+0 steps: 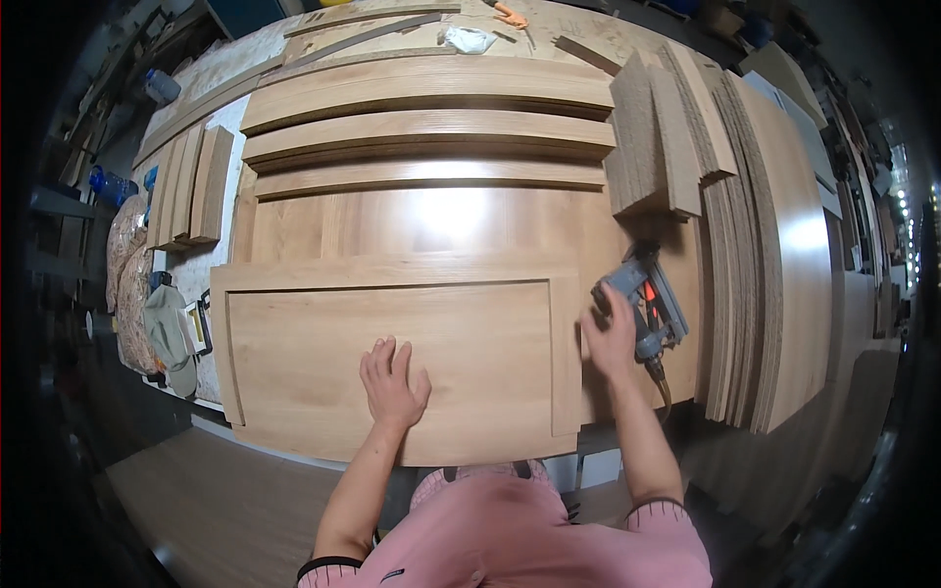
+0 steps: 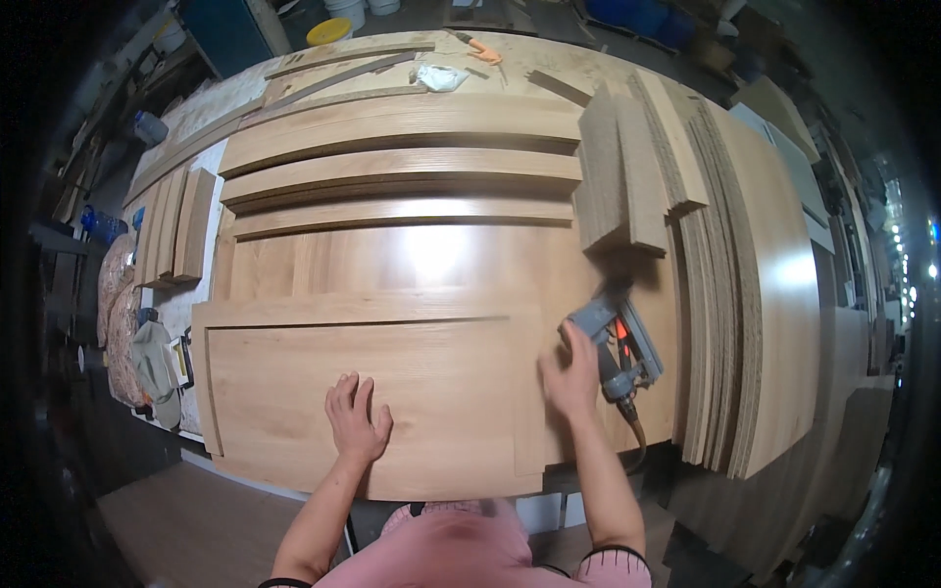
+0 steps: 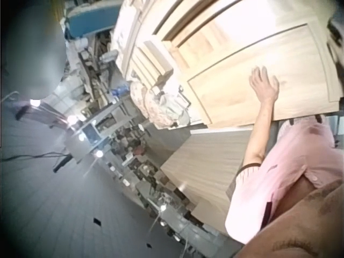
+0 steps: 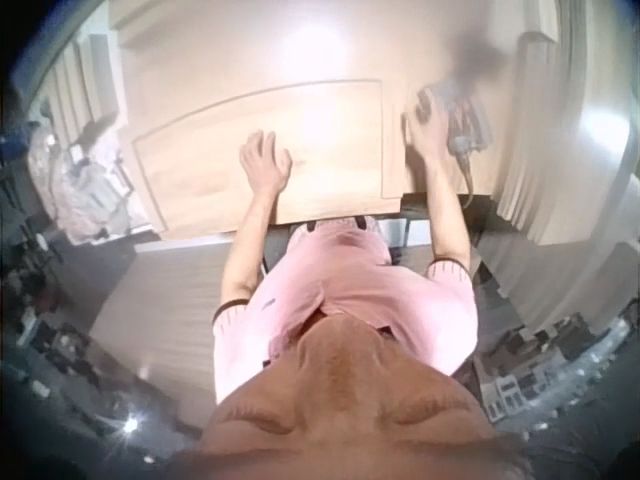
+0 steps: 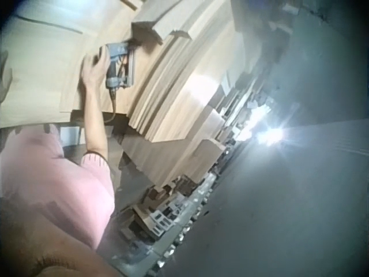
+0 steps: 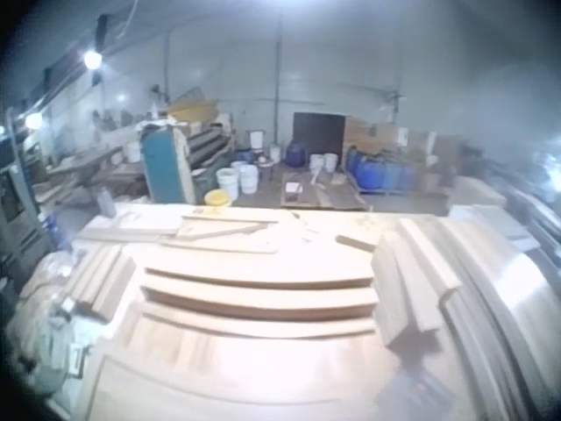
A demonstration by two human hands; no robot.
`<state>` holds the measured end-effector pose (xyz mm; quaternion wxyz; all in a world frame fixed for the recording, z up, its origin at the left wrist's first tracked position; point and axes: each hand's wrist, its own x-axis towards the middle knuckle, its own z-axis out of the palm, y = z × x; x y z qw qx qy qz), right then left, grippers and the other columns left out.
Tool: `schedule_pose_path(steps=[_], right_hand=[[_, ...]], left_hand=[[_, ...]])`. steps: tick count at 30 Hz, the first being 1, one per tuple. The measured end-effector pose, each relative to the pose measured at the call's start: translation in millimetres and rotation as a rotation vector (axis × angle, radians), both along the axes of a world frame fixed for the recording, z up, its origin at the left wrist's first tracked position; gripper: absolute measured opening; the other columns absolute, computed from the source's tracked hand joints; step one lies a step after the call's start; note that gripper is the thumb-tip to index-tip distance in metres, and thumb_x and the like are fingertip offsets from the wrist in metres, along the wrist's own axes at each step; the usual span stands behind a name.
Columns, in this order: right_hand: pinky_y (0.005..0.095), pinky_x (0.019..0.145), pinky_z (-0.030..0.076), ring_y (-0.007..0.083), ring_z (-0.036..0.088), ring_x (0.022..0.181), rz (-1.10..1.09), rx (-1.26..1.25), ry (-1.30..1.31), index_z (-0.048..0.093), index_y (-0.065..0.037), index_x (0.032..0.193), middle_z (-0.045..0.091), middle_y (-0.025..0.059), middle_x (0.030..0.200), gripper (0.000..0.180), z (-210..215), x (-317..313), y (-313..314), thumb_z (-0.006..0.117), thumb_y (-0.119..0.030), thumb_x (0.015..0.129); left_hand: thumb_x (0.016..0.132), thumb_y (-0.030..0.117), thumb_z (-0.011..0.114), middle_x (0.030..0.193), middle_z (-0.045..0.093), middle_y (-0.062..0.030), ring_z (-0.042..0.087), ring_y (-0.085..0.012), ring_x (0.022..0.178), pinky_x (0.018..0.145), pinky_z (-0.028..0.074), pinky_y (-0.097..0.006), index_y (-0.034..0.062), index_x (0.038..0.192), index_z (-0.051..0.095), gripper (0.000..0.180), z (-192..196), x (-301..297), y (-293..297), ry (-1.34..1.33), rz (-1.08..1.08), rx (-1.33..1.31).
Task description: The person assembles wooden panels by placing slats into a frame and securing them with a pneumatic nail gun and a hammer.
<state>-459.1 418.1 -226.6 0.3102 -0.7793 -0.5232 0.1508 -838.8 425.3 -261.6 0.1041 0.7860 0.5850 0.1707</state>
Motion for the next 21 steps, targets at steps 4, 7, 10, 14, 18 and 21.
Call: schedule_pose_path(steps=[4, 7, 10, 14, 18, 21], right_hand=[[0.0456, 0.104, 0.047, 0.0388, 0.057, 0.12, 0.184, 0.165, -0.076, 0.065, -0.007, 0.13, 0.064, 0.018, 0.13, 0.047, -3.7, 12.4, 143.5, 0.074, -0.018, 0.086], [0.0477, 0.105, 0.046, 0.0384, 0.057, 0.122, 0.375, 0.257, -0.186, 0.064, -0.009, 0.131, 0.064, 0.0175, 0.131, 0.051, -19.8, -9.6, 228.5, 0.076, -0.022, 0.083], [0.0513, 0.107, 0.044, 0.0385, 0.054, 0.129, 0.468, 0.113, -0.401, 0.061, -0.011, 0.136, 0.062, 0.0183, 0.134, 0.061, -30.7, -39.7, 273.8, 0.078, -0.033, 0.082], [0.0539, 0.106, 0.043, 0.0401, 0.053, 0.126, 0.447, -0.003, -0.359, 0.06, -0.014, 0.138, 0.058, 0.0202, 0.133, 0.066, -37.1, -57.5, 272.9, 0.083, -0.031, 0.079], [0.0521, 0.099, 0.046, 0.041, 0.055, 0.117, 0.499, 0.022, -0.5, 0.06, -0.016, 0.136, 0.058, 0.0175, 0.125, 0.064, -38.9, -38.6, 277.6, 0.084, -0.028, 0.078], [0.0537, 0.102, 0.044, 0.0388, 0.055, 0.12, 0.487, 0.024, -0.483, 0.057, -0.018, 0.134, 0.058, 0.014, 0.127, 0.065, -60.0, -28.5, 281.5, 0.087, -0.025, 0.075]], left_hand=[[0.081, 0.027, 0.073, 0.144, 0.049, -0.0178, 0.042, -0.0392, 0.139, 0.116, 0.03, -0.059, 0.0092, 0.134, 0.058, 0.058, 1.1, 0.3, 3.4, 0.003, 0.003, -0.015], [0.078, 0.028, 0.074, 0.143, 0.049, -0.0174, 0.043, -0.0394, 0.138, 0.116, 0.03, -0.058, 0.0103, 0.133, 0.059, 0.059, -0.7, -1.5, 6.3, 0.006, 0.014, -0.024], [0.077, 0.03, 0.075, 0.141, 0.05, -0.0156, 0.044, -0.0383, 0.138, 0.116, 0.031, -0.057, 0.0117, 0.132, 0.06, 0.06, -4.5, -5.3, 4.2, -0.028, 0.029, -0.05], [0.082, 0.036, 0.073, 0.146, 0.048, -0.0136, 0.041, -0.0352, 0.141, 0.118, 0.029, -0.056, 0.0157, 0.137, 0.059, 0.06, -6.0, -13.6, -0.6, -0.044, 0.048, -0.085], [0.094, 0.041, 0.06, 0.157, 0.042, -0.009, 0.033, -0.0258, 0.149, 0.124, 0.024, -0.051, 0.018, 0.148, 0.052, 0.059, 8.2, -13.9, -5.1, 0.024, 0.065, -0.23], [0.097, 0.043, 0.054, 0.159, 0.041, -0.0088, 0.028, -0.0244, 0.151, 0.125, 0.022, -0.049, 0.0175, 0.149, 0.051, 0.057, 2.1, -13.5, -9.0, 0.023, 0.055, -0.207]])
